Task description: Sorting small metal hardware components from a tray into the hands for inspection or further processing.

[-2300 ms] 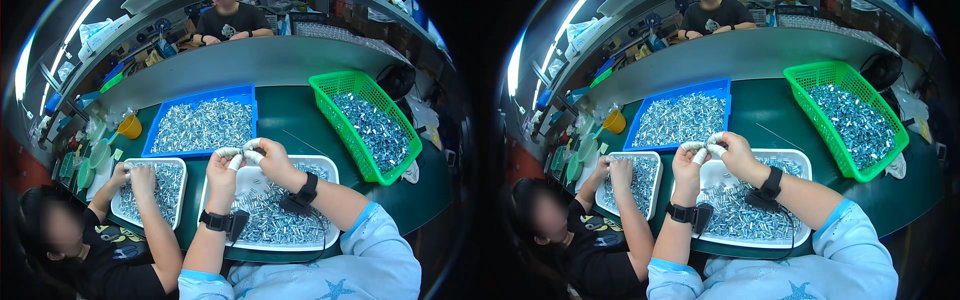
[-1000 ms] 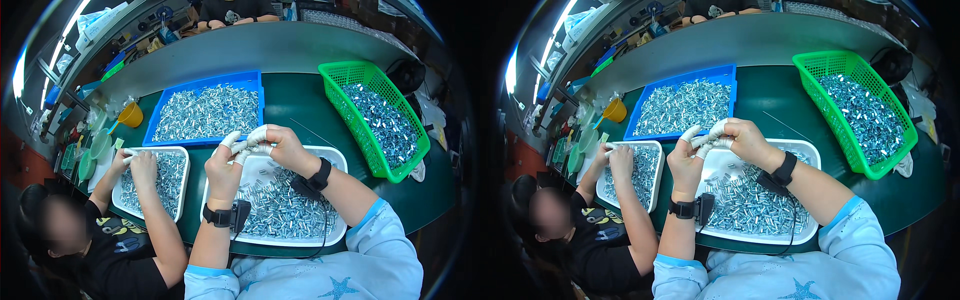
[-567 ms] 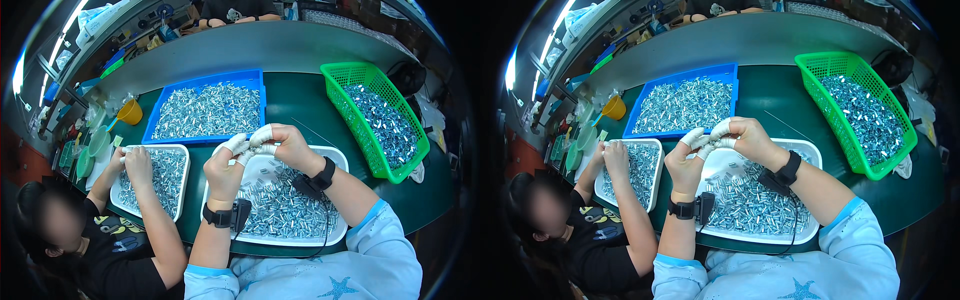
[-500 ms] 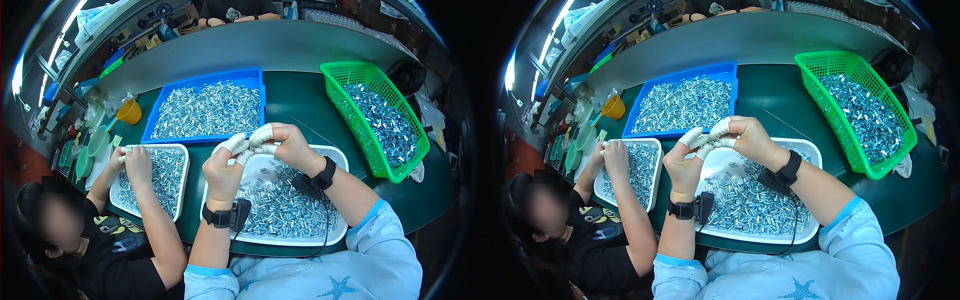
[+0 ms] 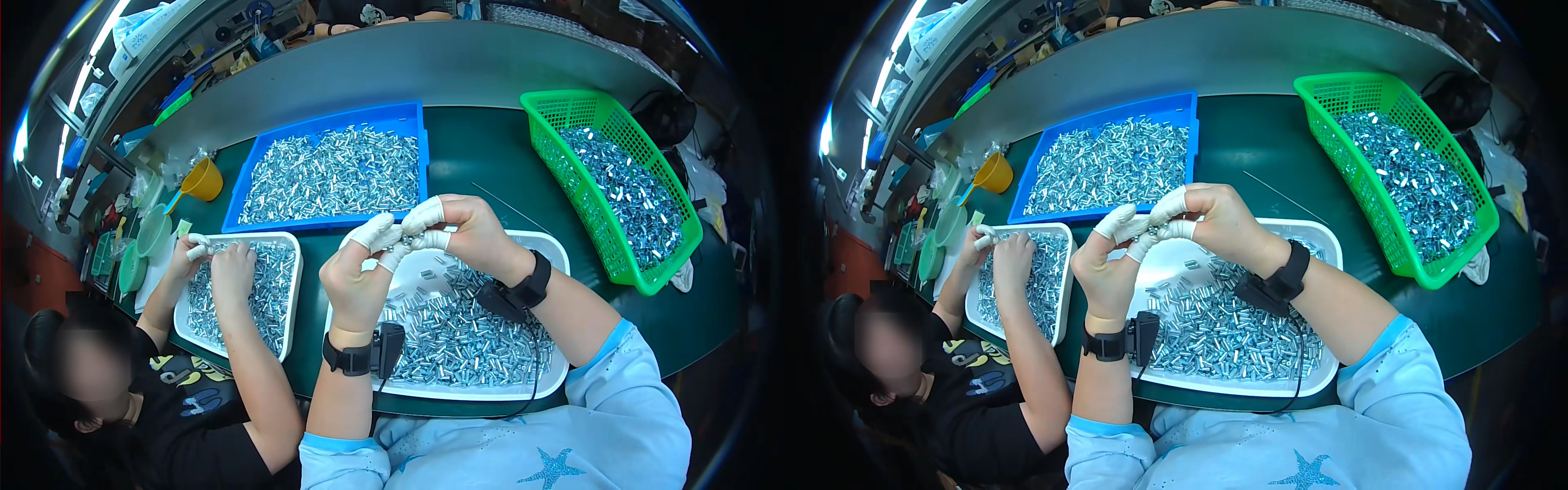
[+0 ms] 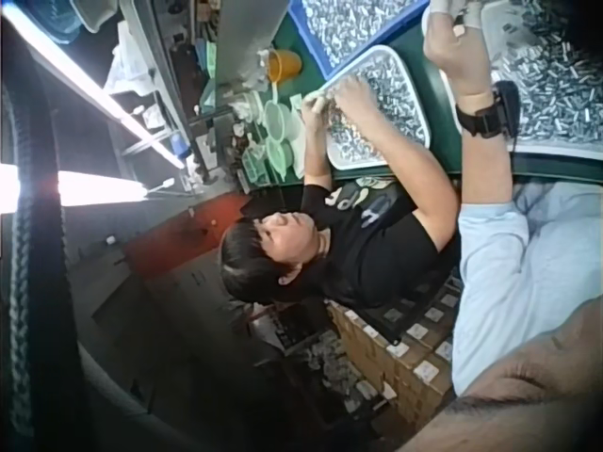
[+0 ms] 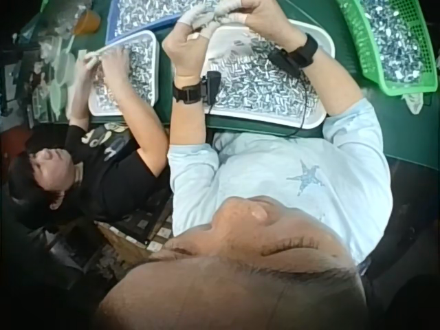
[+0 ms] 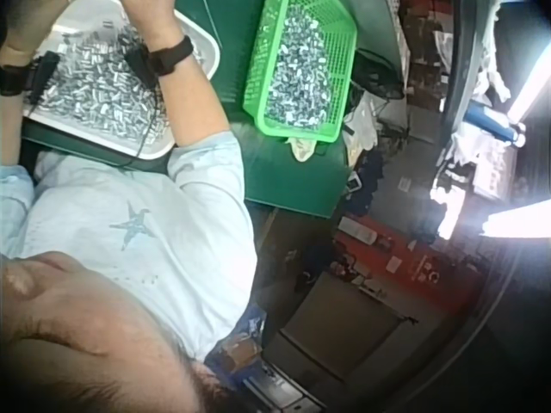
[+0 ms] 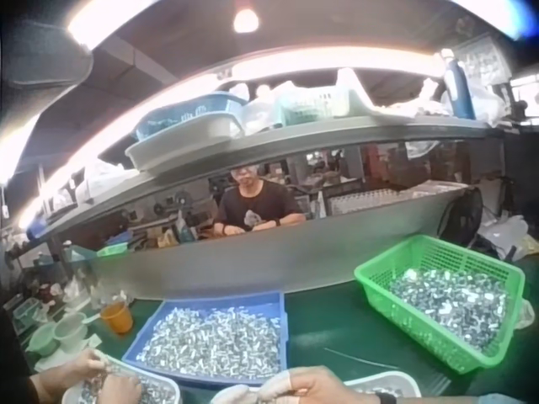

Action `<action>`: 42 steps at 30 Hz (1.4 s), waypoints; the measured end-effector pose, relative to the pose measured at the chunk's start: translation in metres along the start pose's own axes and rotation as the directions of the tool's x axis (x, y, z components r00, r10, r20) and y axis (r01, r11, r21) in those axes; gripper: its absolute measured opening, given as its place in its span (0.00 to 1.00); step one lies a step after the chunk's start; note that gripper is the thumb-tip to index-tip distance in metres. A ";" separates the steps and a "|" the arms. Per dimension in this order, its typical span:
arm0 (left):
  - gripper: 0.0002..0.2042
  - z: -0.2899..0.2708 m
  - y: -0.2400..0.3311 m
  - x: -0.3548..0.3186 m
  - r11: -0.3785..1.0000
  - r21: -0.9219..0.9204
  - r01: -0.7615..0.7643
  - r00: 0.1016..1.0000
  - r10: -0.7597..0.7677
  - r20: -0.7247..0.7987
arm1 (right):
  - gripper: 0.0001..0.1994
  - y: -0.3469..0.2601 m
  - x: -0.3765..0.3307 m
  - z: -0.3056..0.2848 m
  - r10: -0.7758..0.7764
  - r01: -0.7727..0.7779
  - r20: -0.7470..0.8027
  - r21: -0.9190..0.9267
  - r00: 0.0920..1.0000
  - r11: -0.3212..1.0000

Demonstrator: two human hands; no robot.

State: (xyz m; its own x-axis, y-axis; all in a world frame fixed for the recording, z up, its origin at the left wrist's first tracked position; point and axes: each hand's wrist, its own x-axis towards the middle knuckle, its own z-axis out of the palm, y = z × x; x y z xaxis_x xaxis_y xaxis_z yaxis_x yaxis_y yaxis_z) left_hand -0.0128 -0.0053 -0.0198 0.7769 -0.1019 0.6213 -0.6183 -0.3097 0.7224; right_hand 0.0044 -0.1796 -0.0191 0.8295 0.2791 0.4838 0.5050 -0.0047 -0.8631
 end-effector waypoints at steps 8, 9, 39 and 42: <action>0.19 -0.002 -0.001 0.001 1.000 -0.013 0.023 0.999 -0.023 0.033 | 0.08 0.003 0.000 0.002 0.177 -0.179 0.028 0.196 0.984 0.964; 0.19 -0.002 -0.001 0.001 1.000 -0.013 0.015 0.999 -0.015 0.033 | 0.08 0.002 0.000 0.002 0.180 -0.184 0.034 0.206 0.983 0.961; 0.19 -0.010 0.002 0.000 0.997 -0.015 0.079 0.994 -0.077 0.071 | 0.09 -0.001 0.001 0.002 0.317 -0.332 0.102 0.229 0.943 0.915; 0.17 -0.011 0.004 -0.001 0.998 0.057 -0.004 0.998 0.001 0.063 | 0.09 -0.004 0.001 0.001 0.262 -0.278 0.099 0.222 0.960 0.934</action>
State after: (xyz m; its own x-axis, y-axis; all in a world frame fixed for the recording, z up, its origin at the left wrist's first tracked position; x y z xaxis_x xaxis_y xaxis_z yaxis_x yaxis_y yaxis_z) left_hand -0.0174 0.0041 -0.0142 0.7824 -0.1616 0.6014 -0.6139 -0.3625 0.7013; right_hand 0.0031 -0.1783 -0.0156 0.9052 0.3613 0.2236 0.1881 0.1311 -0.9734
